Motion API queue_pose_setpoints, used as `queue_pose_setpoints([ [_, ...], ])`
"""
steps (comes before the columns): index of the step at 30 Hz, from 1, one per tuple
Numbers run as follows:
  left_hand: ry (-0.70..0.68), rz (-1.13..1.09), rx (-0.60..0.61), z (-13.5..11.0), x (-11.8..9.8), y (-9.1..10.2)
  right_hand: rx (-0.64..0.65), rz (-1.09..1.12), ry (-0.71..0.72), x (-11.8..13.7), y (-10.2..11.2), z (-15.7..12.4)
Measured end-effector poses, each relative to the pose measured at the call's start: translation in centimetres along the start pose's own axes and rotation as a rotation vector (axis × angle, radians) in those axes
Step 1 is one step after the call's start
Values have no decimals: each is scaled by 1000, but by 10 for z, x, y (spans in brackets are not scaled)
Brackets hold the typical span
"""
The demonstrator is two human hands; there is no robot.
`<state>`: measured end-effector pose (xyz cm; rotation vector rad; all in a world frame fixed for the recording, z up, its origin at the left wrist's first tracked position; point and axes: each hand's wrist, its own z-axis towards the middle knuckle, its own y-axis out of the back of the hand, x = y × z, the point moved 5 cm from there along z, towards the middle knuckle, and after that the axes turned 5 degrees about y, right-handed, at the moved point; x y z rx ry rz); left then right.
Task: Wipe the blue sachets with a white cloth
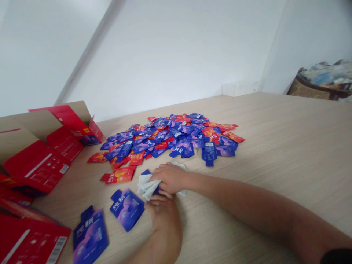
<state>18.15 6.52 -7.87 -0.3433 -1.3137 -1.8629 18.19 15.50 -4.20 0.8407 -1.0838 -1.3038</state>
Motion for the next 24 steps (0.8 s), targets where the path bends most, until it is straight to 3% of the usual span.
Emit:
queue_pose_setpoints([
  [6, 2, 79, -48, -1, -2, -4, -78, -61, -135, -8, 8, -4],
  [10, 6, 21, -13, 0, -1, -3, -163, -24, -103, 0, 16, -5],
  [16, 72, -119, 138, 2, 5, -1, -19, 39, 60, 11, 3, -1],
  [24, -16, 23, 49, -1, 0, -1, -13, -84, -161, -7, 1, -2],
])
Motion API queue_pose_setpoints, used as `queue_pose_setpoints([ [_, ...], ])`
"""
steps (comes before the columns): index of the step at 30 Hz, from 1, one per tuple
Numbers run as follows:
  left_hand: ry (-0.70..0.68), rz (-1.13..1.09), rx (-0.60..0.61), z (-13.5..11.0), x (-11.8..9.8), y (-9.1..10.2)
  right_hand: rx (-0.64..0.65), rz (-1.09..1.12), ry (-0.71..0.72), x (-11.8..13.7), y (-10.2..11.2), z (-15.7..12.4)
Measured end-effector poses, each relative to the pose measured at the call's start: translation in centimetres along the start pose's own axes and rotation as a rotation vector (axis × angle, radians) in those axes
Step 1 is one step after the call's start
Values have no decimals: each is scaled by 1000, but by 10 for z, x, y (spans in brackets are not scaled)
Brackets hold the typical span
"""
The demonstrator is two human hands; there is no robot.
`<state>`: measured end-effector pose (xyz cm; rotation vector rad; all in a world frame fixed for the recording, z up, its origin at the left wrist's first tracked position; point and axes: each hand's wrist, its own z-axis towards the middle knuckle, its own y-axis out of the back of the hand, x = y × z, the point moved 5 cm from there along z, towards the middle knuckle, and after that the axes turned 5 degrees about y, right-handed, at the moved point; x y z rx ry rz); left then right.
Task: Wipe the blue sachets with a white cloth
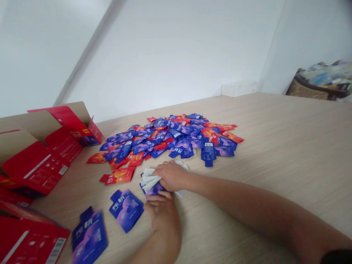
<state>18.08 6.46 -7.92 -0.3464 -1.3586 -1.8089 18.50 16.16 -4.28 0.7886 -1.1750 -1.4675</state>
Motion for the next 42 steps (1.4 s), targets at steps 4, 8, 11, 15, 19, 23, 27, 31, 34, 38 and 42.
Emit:
queue_pose_setpoints([
  [4, 21, 44, -81, 0, -1, -2, -60, 5, -54, -2, 5, -2],
  [8, 19, -8, -85, 0, -2, -2, -147, 102, 60, 5, 14, -2],
  [11, 60, -68, -25, 1, 1, 0, -29, 155, 256, 15, 9, -1],
  [15, 47, -70, 15, 1, 3, 4, 42, 145, 238, 14, 0, 1],
  [19, 3, -12, 4, 1, 2, 3, 10, 78, 100, 3, -2, 1],
  [23, 8, 16, -49, 0, -1, 0, -92, 70, 40, -2, 7, -1],
  [27, 30, -29, -59, 1, -1, 0, -129, 119, 159, 7, 13, -2],
  [31, 76, -191, 39, 3, 3, 2, 0, 141, 285, 17, 2, -1],
  [34, 73, -221, 76, 3, 5, 5, 51, 125, 269, 15, -5, 1],
  [38, 10, -134, 72, 2, 3, 4, 58, 72, 169, 6, -4, 2],
  [42, 3, -23, 46, 2, 0, -2, -53, 16, 90, 1, 9, 0],
])
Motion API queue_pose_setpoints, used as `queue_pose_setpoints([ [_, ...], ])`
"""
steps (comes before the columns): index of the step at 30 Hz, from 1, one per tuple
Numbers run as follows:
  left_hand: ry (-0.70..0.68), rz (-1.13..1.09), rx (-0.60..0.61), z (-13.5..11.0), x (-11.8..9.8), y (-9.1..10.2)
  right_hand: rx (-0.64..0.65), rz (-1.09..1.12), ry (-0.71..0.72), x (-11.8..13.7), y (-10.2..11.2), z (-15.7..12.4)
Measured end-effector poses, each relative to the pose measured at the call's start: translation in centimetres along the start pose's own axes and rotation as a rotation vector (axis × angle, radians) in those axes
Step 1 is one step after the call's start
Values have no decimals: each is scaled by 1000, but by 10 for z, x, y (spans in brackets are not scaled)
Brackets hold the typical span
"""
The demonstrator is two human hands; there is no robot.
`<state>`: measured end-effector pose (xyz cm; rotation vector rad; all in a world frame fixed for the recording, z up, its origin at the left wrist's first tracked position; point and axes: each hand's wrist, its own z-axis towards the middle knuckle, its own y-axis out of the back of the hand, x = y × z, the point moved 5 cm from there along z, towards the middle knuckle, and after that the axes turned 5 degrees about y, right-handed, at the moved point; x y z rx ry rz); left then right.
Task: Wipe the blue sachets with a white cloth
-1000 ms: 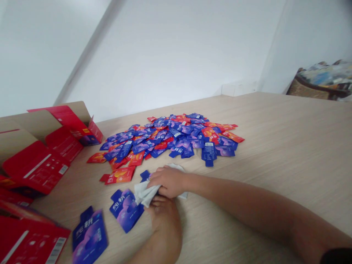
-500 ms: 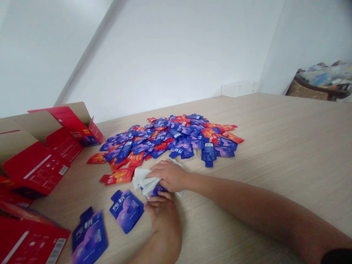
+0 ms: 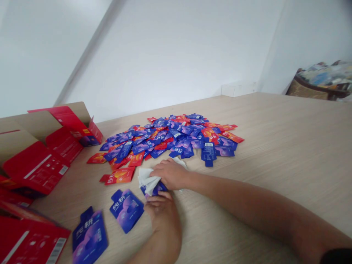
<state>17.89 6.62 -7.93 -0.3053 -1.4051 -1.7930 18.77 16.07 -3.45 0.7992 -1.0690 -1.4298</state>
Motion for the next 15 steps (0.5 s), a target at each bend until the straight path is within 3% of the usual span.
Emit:
queue_pose_setpoints([
  [3, 4, -22, 3, 0, -1, -1, -75, -10, 41, 4, 7, -1],
  [8, 46, -203, 69, 0, 5, 6, 50, 70, 208, 15, -4, 0],
  [15, 17, -47, -42, -1, 2, 7, 98, 41, 66, 3, -10, 1],
])
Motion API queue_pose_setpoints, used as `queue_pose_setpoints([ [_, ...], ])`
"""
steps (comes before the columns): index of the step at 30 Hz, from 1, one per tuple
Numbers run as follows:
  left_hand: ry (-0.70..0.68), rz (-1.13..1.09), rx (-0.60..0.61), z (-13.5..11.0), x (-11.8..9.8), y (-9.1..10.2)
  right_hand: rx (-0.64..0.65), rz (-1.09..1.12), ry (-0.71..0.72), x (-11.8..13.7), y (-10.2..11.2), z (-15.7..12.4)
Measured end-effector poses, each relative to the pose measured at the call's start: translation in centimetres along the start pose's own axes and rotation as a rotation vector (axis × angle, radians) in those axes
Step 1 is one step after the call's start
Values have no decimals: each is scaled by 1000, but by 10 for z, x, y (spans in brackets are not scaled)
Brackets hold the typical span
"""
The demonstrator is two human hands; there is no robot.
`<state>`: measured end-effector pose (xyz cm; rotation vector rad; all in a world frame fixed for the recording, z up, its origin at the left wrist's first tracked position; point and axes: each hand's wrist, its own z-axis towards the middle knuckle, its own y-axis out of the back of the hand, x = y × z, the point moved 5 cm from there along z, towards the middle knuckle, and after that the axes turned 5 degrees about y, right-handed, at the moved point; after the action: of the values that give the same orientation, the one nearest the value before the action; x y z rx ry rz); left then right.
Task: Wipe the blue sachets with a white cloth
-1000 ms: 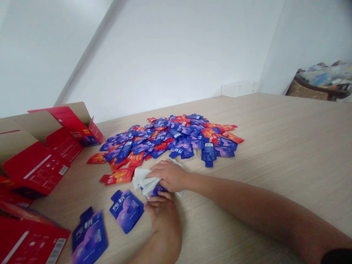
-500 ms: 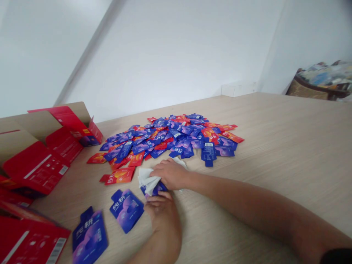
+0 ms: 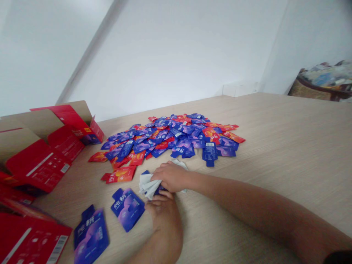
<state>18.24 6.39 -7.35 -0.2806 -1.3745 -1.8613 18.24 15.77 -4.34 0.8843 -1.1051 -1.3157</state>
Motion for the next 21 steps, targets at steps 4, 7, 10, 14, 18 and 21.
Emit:
queue_pose_setpoints([
  [4, -5, 91, -46, -1, -3, -6, -32, -51, -95, -7, 3, -2],
  [7, -10, 84, -50, -1, -4, -7, -90, -28, -87, -5, 8, -4],
  [10, -18, 30, -17, -1, -4, -5, -139, 24, -14, 2, 13, -5],
  [14, 67, -93, 42, 0, 1, -2, -66, 114, 126, 14, 9, -2],
  [18, 40, -57, 29, 0, 0, 0, -8, 100, 74, 8, 2, 0],
  [21, -12, 40, 18, 0, -2, -3, -26, 13, -37, -2, 2, -1],
])
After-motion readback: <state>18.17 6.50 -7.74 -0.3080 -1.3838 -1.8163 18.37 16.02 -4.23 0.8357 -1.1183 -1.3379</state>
